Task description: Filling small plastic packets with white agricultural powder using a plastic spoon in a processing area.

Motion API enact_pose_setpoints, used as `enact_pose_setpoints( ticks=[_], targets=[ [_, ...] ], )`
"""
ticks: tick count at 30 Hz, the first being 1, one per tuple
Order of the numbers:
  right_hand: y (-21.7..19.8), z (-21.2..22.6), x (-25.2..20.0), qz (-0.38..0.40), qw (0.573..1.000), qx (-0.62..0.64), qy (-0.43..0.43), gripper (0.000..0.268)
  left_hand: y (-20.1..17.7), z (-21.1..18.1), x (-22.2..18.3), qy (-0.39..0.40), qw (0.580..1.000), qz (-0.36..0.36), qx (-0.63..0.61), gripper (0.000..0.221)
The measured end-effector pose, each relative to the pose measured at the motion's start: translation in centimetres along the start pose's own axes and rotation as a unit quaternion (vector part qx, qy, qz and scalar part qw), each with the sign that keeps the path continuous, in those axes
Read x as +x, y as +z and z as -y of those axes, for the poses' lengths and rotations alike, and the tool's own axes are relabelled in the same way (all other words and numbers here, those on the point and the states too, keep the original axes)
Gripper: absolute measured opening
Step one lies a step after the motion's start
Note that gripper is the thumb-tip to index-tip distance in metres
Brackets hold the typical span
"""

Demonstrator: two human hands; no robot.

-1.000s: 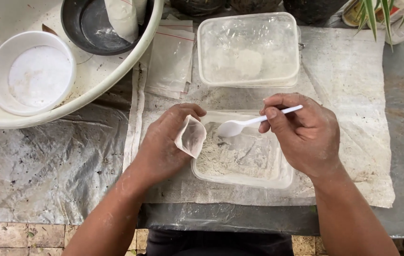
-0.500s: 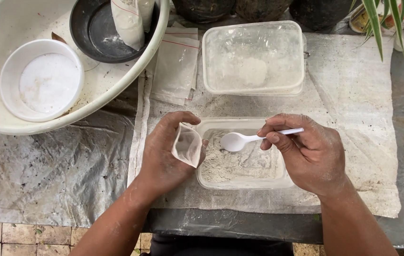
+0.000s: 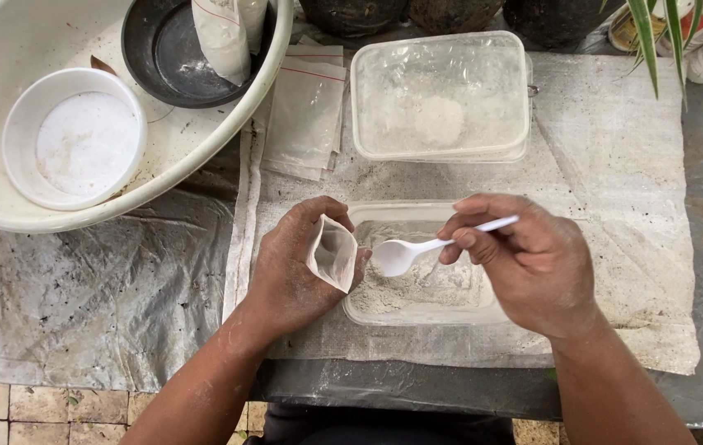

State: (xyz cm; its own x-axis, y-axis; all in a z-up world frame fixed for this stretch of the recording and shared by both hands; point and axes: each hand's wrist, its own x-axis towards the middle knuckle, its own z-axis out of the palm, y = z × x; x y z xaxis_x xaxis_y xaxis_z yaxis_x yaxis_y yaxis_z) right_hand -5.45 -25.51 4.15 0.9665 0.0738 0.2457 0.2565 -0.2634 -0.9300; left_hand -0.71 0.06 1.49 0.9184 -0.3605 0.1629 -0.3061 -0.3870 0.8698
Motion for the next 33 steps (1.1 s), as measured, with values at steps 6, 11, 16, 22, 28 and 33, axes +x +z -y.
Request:
enact_pose_setpoints(
  ticks=[6, 11, 16, 22, 28, 33],
  targets=[
    [-1.6, -0.6, -0.1, -0.077, 0.987, 0.127, 0.068, 0.023, -0.1, 0.1, 0.2, 0.056, 0.997, -0.015, 0.057, 0.041],
    [-2.3, 0.2, -0.5, -0.119, 0.967, 0.221, 0.049, 0.024, -0.4, 0.0, 0.4, 0.101, 0.992, -0.007, 0.08, 0.039],
    [0.5, 0.5, -1.8, -0.1, 0.982, 0.129, -0.095, 0.023, -0.2, -0.1, 0.3, 0.153, 0.983, 0.003, 0.099, 0.043],
    [1.8, 2.7, -1.5, 0.119, 0.943, -0.092, -0.297, 0.017, 0.1, -0.7, 0.3, 0.168, 0.978, -0.02, 0.126, 0.044],
    [0.3, 0.7, -2.7, -0.121, 0.965, 0.033, -0.232, 0.02, -1.0, 0.3, 0.2, 0.103, 0.992, -0.021, 0.066, 0.048],
    [0.0, 0.8, -0.7, -0.044, 0.994, -0.043, -0.094, 0.017, -1.5, -0.5, 0.5, -0.008, 0.998, 0.065, 0.013, 0.048]
  ],
)
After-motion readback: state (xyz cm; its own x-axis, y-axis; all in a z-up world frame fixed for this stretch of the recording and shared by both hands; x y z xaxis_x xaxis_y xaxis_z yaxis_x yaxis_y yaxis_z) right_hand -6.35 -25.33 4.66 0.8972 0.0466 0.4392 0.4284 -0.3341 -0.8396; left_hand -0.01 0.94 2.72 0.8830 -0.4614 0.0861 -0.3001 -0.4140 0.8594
